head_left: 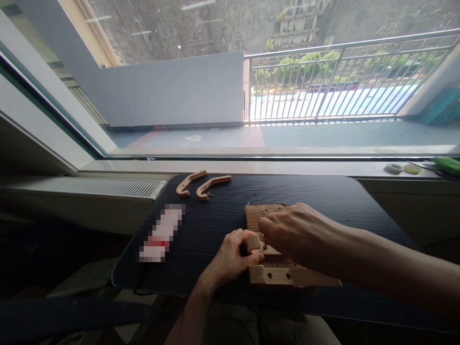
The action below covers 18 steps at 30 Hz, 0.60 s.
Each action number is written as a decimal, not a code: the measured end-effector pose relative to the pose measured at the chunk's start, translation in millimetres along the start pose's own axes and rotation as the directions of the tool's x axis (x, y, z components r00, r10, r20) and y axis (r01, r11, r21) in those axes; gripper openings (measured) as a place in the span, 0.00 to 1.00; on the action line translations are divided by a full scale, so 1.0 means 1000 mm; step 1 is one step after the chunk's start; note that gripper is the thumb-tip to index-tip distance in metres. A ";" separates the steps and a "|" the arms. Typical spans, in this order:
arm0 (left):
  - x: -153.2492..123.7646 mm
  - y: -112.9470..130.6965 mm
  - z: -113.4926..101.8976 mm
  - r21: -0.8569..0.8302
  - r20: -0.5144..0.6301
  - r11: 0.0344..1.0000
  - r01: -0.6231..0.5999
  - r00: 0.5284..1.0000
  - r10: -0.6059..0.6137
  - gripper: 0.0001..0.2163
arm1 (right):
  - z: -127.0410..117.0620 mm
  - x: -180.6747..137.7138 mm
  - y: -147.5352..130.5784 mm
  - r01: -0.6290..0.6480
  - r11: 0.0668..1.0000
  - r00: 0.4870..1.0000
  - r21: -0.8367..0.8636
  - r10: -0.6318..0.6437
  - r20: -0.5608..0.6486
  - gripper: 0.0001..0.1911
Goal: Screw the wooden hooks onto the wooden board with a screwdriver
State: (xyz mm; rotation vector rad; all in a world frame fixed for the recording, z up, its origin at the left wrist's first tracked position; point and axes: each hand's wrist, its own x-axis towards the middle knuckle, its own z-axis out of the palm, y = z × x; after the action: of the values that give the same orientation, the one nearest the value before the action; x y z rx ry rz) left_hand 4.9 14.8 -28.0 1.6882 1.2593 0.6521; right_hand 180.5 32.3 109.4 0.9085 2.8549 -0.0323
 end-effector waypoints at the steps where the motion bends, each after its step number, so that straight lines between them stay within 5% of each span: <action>1: 0.000 -0.001 0.000 0.005 -0.002 1.000 -0.004 1.000 0.004 0.11 | 0.002 0.001 0.000 -0.018 1.000 1.000 -0.007 0.018 -0.007 0.08; 11: 0.001 -0.001 -0.002 -0.016 0.018 1.000 -0.003 1.000 0.004 0.13 | -0.003 0.001 -0.004 -0.170 0.985 0.985 -0.028 0.170 0.013 0.03; 18: 0.000 -0.002 -0.001 -0.008 0.013 1.000 -0.008 1.000 0.008 0.11 | -0.011 -0.010 -0.003 -0.048 0.997 0.998 0.065 0.046 0.033 0.08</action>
State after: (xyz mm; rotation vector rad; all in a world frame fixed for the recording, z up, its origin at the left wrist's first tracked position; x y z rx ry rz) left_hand 2.8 15.0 -29.3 1.6890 1.2401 0.6496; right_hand 185.7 24.7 121.3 0.9782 2.8177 -0.1351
